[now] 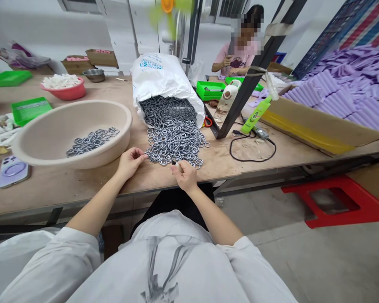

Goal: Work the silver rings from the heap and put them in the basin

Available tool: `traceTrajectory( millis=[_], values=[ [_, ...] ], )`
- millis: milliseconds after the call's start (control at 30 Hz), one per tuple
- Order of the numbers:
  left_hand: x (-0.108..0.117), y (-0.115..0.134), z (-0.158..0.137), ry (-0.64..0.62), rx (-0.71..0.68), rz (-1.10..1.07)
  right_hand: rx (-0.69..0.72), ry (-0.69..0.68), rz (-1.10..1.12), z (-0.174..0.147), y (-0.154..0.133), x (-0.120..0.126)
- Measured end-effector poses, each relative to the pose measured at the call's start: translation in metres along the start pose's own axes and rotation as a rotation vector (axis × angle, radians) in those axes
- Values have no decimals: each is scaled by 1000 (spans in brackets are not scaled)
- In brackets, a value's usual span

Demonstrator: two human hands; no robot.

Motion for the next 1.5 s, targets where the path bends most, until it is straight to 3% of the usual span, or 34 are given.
traceTrajectory(
  millis=[500, 700, 867, 1000, 1233, 1400, 1500],
  values=[
    [3, 4, 1, 38, -41, -211, 50, 38, -51, 1, 2, -1],
    [-6, 10, 0, -21, -48, -248, 67, 61, -69, 1, 4, -3],
    [-20, 32, -27, -103, -37, -389, 123, 61, -96, 0, 0, -5],
    [-29, 45, -62, -114, 32, -511, 163, 24, -99, -2, -1, -4],
    [-38, 56, -105, 41, 162, -638, 183, -131, -51, 1, 1, -5],
    [-49, 63, -107, 121, 231, -725, 51, -259, 244, 4, -32, -6],
    [-56, 66, -109, 121, 275, -781, 122, -324, 325, 3, -59, -6]
  ],
)
Point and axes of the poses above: each hand's wrist, its own z-axis towards the middle knuckle, its own x-axis out of the back of the hand, y = z × x, the point moved 2 cm from there along z, towards the middle knuckle, and after that the axes turned 1 degree about -z, right-handed, at the moved point
